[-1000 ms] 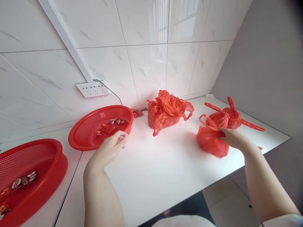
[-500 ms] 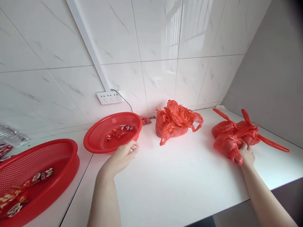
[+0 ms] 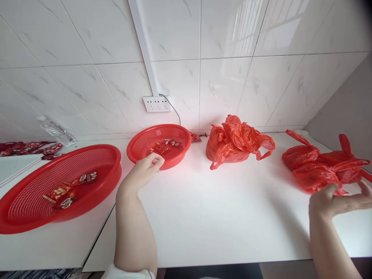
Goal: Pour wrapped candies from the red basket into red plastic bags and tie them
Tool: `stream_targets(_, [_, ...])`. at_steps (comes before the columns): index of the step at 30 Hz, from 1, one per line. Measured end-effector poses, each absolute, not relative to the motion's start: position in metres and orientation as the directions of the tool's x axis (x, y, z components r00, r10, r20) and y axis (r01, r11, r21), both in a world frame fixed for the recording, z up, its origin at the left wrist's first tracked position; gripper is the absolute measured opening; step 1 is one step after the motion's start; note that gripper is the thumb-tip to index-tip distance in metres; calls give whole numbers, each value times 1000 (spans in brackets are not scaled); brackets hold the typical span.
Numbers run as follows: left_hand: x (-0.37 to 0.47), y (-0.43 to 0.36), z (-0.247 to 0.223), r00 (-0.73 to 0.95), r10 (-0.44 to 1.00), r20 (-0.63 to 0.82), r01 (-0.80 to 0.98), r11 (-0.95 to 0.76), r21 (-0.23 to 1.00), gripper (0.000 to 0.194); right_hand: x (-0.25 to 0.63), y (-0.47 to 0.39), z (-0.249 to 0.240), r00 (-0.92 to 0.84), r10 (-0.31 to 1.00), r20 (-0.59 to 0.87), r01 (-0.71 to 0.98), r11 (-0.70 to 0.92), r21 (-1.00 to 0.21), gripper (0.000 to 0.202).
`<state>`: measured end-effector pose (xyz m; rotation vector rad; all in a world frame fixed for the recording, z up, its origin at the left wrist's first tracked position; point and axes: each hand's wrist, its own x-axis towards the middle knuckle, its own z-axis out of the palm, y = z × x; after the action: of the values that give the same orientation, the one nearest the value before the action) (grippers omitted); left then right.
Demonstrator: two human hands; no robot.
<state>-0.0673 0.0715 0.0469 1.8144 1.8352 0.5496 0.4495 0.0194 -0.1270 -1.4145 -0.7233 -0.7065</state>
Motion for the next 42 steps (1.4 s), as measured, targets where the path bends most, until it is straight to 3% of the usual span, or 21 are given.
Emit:
stream_targets(2, [-73,72,48,-54,997,-52,825,74,560,35,421,25,-114,498,23,867,861,104,-497,61])
stream_targets(5, [-73,74,49,-68,996,-52,853,85,515,34,373,41,-85,400,87,912,889,204,-409,41])
stream_targets(7, [-66,76,48,-13,997,-79,852,52,521,33,342,57,-63,346,254,903,872,268,-410,21])
stream_targets(10, [-50,77,47,113,987,-118,829,-29,559,33,306,94,-37,250,519,817,815,343,-467,19])
stream_targets(12, [-39,77,46,200,969,-147,805,-78,588,35,291,123,-30,251,616,747,832,257,-491,28])
stream_targets(14, [-32,77,44,266,949,-168,779,-109,618,36,285,149,-31,328,696,639,856,68,-512,43])
stream_targets(15, [-29,77,42,288,942,-173,766,-118,631,36,286,159,-32,375,718,587,852,-17,-524,42])
stream_targets(17, [-26,78,38,313,935,-169,747,-132,651,38,293,170,-34,457,716,528,815,-98,-572,25])
stream_targets(19, [-25,80,35,318,933,-172,742,-132,657,38,304,170,-32,534,646,545,745,-55,-665,19])
stream_targets(22, [-24,83,32,308,937,-165,734,-124,667,38,316,159,-15,700,398,593,588,149,-795,31])
stream_targets(24, [-21,84,31,296,945,-137,719,-126,683,37,315,149,0,773,224,594,503,355,-788,34])
stream_targets(26, [-17,83,31,270,959,-83,689,-132,713,37,306,139,13,794,186,579,408,542,-734,32])
stream_targets(27, [-14,83,31,249,967,-46,660,-135,739,37,298,134,18,784,250,568,337,597,-728,30])
stream_targets(29, [-6,81,32,199,978,55,565,-160,809,41,276,122,23,683,524,509,146,585,-798,28])
stream_targets(31, [4,79,31,174,967,185,416,-242,877,56,247,110,22,414,837,359,-18,401,-916,29])
stream_targets(32, [9,79,31,177,954,241,324,-288,901,65,231,105,20,247,930,272,-58,294,-954,29])
stream_targets(34, [18,81,29,150,938,312,135,-333,933,68,204,97,13,-27,978,208,-78,206,-976,32])
stream_targets(36, [22,86,28,21,962,272,-23,-272,962,52,187,95,7,-123,964,237,-61,231,-971,34])
stream_targets(39, [13,92,29,-184,978,100,-215,-140,967,40,190,99,4,-67,970,234,-10,233,-972,36])
stream_targets(42, [-9,94,36,-249,968,31,-307,-109,945,42,215,103,10,47,983,178,2,178,-984,33])
